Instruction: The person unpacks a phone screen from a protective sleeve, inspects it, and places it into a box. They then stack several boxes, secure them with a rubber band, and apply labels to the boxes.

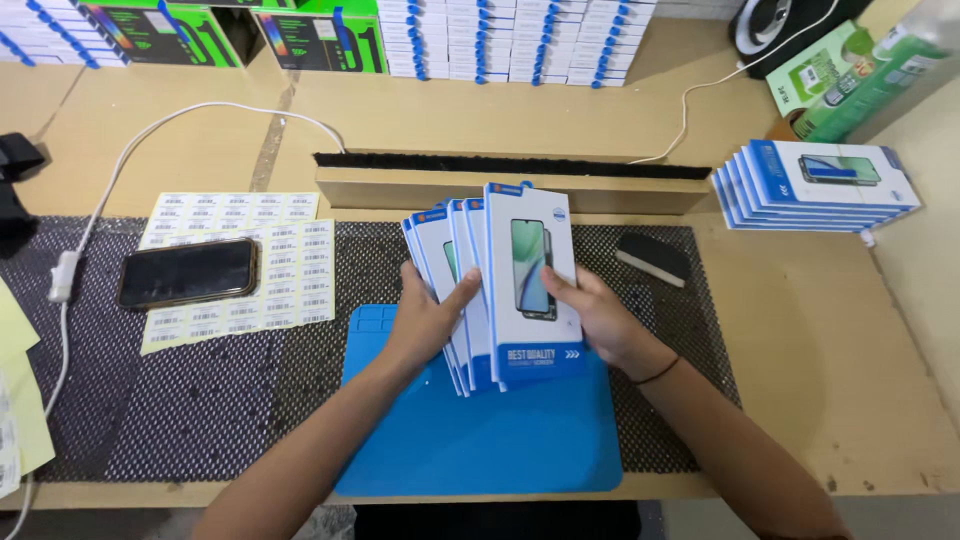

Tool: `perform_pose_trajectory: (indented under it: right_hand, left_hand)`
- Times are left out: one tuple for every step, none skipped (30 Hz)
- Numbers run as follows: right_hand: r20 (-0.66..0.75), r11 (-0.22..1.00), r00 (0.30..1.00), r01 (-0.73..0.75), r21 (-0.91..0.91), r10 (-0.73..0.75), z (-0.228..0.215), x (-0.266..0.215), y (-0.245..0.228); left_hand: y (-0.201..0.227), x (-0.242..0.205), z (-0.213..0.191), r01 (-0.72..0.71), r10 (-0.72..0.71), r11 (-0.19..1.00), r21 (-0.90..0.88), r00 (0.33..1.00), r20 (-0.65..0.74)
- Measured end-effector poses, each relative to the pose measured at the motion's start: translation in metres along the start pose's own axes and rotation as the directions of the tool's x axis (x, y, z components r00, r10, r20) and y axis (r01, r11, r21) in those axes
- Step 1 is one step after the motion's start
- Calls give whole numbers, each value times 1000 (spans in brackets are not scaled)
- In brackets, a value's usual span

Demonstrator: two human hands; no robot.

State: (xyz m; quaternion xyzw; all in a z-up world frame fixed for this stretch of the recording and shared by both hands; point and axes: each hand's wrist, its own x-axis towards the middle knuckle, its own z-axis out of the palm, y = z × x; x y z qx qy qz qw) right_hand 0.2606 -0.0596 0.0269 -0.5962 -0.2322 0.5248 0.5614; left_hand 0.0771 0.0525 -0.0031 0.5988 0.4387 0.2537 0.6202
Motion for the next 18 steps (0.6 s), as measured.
perform_pose_trajectory:
  right_hand:
    - [6,1000,1000,-5,-10,6,-7,3,4]
    - [-22,999,999,-32,10,32,-14,6,9]
    - [-53,998,997,-60,34,62,-22,7,15]
    - [-50,997,996,-68,28,69,-30,8,17]
    - [-80,992,994,-67,110,76,-38,11,17]
    - [-110,980,990,-63,191,85,-46,13,17]
    - [-109,980,990,-66,187,88,-55,18,20]
    - [-104,969,989,-80,235,107,-64,24,23]
    - [-98,954,988,-91,285,123,-72,30,27]
    - [-96,954,988,-93,284,125,-66,27,29]
    - [-84,953,988,-97,287,126,-60,24,30]
    - [-72,952,989,-102,289,128,-55,22,31]
    - [-70,952,989,-102,289,128,-49,21,33]
    - [-40,958,994,-83,274,97,-43,19,36]
    - [-9,963,998,-64,262,69,-37,17,39]
    - [-8,962,997,-66,264,71,-32,15,39]
    - [36,971,999,-14,239,5,-28,12,39]
    - [82,975,995,40,217,-59,-24,10,39]
  left_hand:
    - [4,-2,2,4,-4,1000,-10,1000,-8]
    - [9,-3,4,5,-5,1000,17,1000,2]
    - [12,-6,6,8,-9,999,46,1000,14]
    - [19,-12,5,15,-16,999,39,1000,10]
    - [27,-17,4,16,-16,1000,-9,1000,21]
    - [35,-22,3,18,-16,998,-58,999,31]
    - [31,-19,3,20,-19,998,-61,999,29]
    - [28,-17,3,11,-10,998,-55,999,33]
    - [25,-15,3,1,1,999,-44,999,36]
    - [26,-19,4,2,0,999,-45,999,34]
    - [27,-21,5,-13,15,998,-59,999,41]
    - [28,-24,6,-27,31,997,-73,998,48]
    - [31,-27,8,-28,31,997,-73,998,46]
    - [33,-30,9,-82,89,993,-87,993,82]
    - [35,-34,11,-132,144,986,-102,983,118]
    - [32,-34,9,-130,142,986,-100,983,117]
    - [30,-33,8,-155,175,981,-119,969,174]
    - [27,-33,7,-179,207,974,-139,951,230]
